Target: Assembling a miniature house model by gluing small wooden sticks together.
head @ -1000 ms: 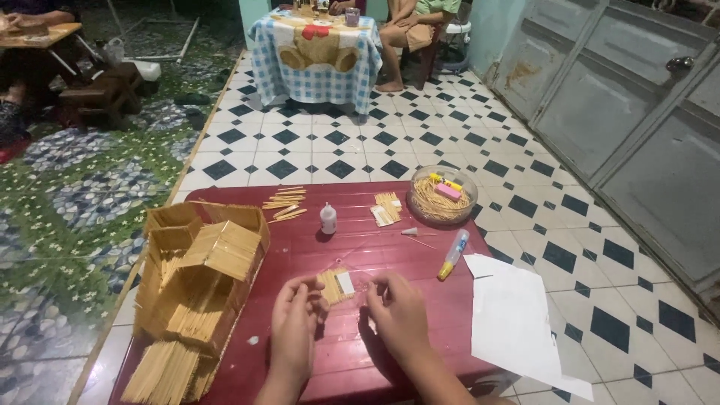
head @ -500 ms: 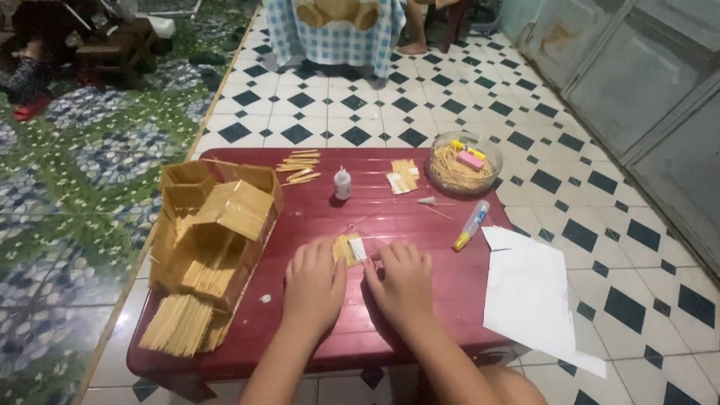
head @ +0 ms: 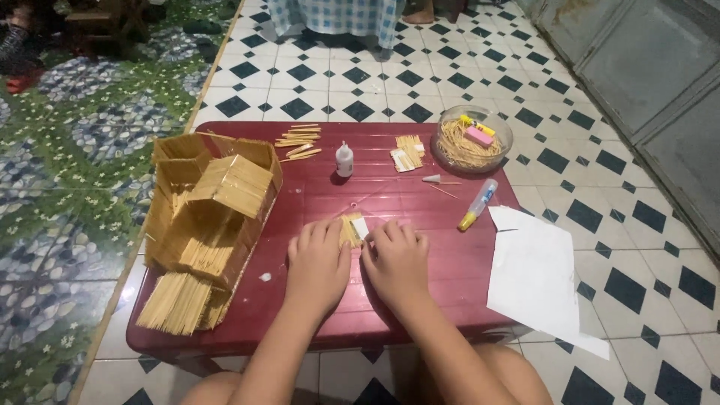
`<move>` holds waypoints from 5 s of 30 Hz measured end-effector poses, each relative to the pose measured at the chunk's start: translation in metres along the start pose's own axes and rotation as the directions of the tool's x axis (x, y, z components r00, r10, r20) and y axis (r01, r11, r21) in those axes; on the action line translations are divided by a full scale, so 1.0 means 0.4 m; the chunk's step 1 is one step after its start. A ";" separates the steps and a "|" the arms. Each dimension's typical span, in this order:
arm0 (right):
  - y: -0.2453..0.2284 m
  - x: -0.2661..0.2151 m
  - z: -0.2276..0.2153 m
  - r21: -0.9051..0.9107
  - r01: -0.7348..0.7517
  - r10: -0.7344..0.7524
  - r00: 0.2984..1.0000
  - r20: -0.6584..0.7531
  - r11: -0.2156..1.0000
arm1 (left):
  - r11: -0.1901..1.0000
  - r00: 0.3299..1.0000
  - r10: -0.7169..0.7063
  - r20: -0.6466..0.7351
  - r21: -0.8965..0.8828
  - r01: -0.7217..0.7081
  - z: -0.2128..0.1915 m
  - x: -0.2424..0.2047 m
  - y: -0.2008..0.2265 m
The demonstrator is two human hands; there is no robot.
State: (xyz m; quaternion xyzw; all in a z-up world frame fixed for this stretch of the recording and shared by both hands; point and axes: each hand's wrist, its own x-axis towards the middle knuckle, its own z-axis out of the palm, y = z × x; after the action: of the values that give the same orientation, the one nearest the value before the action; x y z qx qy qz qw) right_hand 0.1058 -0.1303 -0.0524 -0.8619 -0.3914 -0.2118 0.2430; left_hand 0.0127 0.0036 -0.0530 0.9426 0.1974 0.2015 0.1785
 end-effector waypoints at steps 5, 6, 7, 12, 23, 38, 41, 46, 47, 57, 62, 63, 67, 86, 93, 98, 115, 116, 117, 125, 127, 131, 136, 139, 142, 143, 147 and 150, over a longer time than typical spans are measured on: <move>-0.014 0.007 -0.028 0.012 -0.016 0.015 0.998 0.065 1.000 | 0.999 0.999 0.014 -0.039 0.039 -0.012 0.010 0.000 0.000; -0.017 0.006 -0.030 0.011 -0.016 0.015 0.998 0.068 1.000 | 0.999 0.999 0.012 -0.038 0.037 -0.010 0.010 -0.001 0.000; -0.018 0.004 -0.032 0.016 -0.010 0.009 0.998 0.066 1.000 | 0.999 0.998 0.030 -0.060 0.036 -0.028 0.011 -0.002 0.000; -0.008 -0.004 -0.019 0.016 0.010 -0.011 0.997 0.071 1.000 | 0.995 0.989 0.077 -0.125 0.076 -0.068 0.026 -0.005 -0.003; -0.015 -0.012 -0.029 0.020 0.000 -0.001 0.996 0.093 1.000 | 0.987 0.981 0.131 -0.142 0.111 -0.116 0.033 -0.009 -0.007; -0.025 -0.008 -0.040 0.044 0.026 -0.031 0.993 0.115 0.999 | 0.988 0.980 0.134 -0.146 0.094 -0.121 0.004 -0.007 0.003; -0.022 -0.009 -0.039 0.047 0.017 -0.023 0.992 0.125 0.999 | 0.985 0.979 0.142 -0.147 0.116 -0.125 -0.004 -0.010 0.007; -0.018 -0.014 -0.029 0.053 0.039 -0.043 0.995 0.087 0.998 | 0.986 0.978 0.137 -0.157 0.121 -0.118 -0.004 -0.010 0.010; -0.017 -0.016 -0.026 0.054 0.039 -0.043 0.996 0.081 0.998 | 0.985 0.977 0.137 -0.163 0.124 -0.118 -0.003 -0.011 0.010; -0.023 -0.014 -0.018 -0.032 0.126 -0.125 0.992 0.026 0.992 | 0.984 0.978 0.139 -0.154 0.131 -0.119 -0.003 -0.010 0.009; -0.023 -0.014 -0.019 -0.044 0.155 -0.155 0.988 0.011 0.987 | 0.984 0.980 0.133 -0.150 0.135 -0.113 -0.005 -0.009 0.012; -0.022 -0.016 -0.016 -0.047 0.155 -0.154 0.988 0.009 0.987 | 0.984 0.979 0.135 -0.151 0.133 -0.116 -0.003 -0.010 0.010; -0.041 -0.013 -0.044 -0.030 0.130 -0.127 0.989 0.080 0.991 | 0.986 0.989 0.109 -0.105 0.135 -0.095 -0.009 -0.017 0.015; 0.035 -0.033 0.101 -0.083 0.230 -0.243 0.946 -0.216 0.970 | 0.949 0.911 0.022 -0.411 0.294 0.110 0.207 0.014 -0.071; 0.096 -0.035 0.237 -0.207 0.247 -0.310 0.871 -0.381 0.947 | 0.958 0.775 0.187 -0.603 0.288 -0.007 0.306 0.062 -0.171; 0.143 -0.061 0.269 -0.256 0.262 -0.341 0.877 -0.338 0.930 | 0.935 0.745 0.194 -0.638 0.350 0.057 0.335 0.068 -0.140; 0.073 -0.028 0.171 -0.172 0.210 -0.257 0.906 -0.336 0.962 | 0.931 0.616 0.361 -0.700 0.305 -0.199 0.287 0.083 -0.120; 0.094 -0.039 0.195 -0.204 0.243 -0.295 0.914 -0.278 0.948 | 0.960 0.721 0.237 -0.651 0.270 -0.072 0.289 0.063 -0.127; 0.070 -0.024 0.133 -0.196 0.232 -0.279 0.923 -0.264 0.953 | 0.960 0.736 0.236 -0.635 0.270 -0.075 0.249 0.050 -0.104; 0.176 0.120 -0.183 0.008 -0.286 0.286 0.957 -0.052 0.958 | 0.970 0.977 0.106 -0.187 0.237 -0.060 0.014 -0.011 0.010; 0.288 0.122 -0.113 -0.110 -0.354 0.350 0.935 -0.057 0.929 | 0.970 0.979 0.114 -0.171 0.233 -0.072 0.018 -0.017 0.005; 0.342 0.185 -0.071 -0.411 -0.327 0.425 0.888 0.174 0.851 | 0.974 0.989 0.072 -0.129 0.223 -0.042 0.008 -0.016 0.011; 0.296 0.216 -0.074 -0.498 -0.287 0.454 0.854 0.254 0.819 | 0.977 0.989 0.012 -0.145 0.213 0.020 0.086 -0.010 -0.024; 0.292 0.215 -0.042 -0.579 -0.127 0.370 0.871 0.323 0.805 | 0.972 0.987 -0.018 -0.162 0.230 0.055 0.116 0.002 -0.033; 0.240 0.194 -0.064 -0.460 -0.081 0.253 0.911 0.326 0.884 | 0.976 0.985 -0.025 -0.172 0.208 0.062 0.112 0.001 -0.037; 0.213 0.182 -0.088 -0.337 -0.140 0.248 0.919 0.305 0.931 | 0.983 0.977 0.000 -0.215 0.177 0.039 0.108 -0.005 -0.035; 0.107 0.112 -0.108 0.356 -0.320 0.209 0.925 0.317 0.878 | 0.974 0.984 0.054 -0.170 -0.206 -0.089 -0.008 -0.005 0.013; -0.016 0.091 -0.145 0.499 -0.445 0.219 0.867 0.447 0.744 | 0.705 0.938 -0.111 0.329 -0.639 0.308 -0.110 0.003 0.095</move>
State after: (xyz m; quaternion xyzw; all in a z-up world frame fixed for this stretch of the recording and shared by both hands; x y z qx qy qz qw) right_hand 0.1128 -0.1397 0.0152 -0.8239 -0.3120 0.1288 0.4552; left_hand 0.0051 -0.0171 0.0007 0.8000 0.1904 0.1095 0.5584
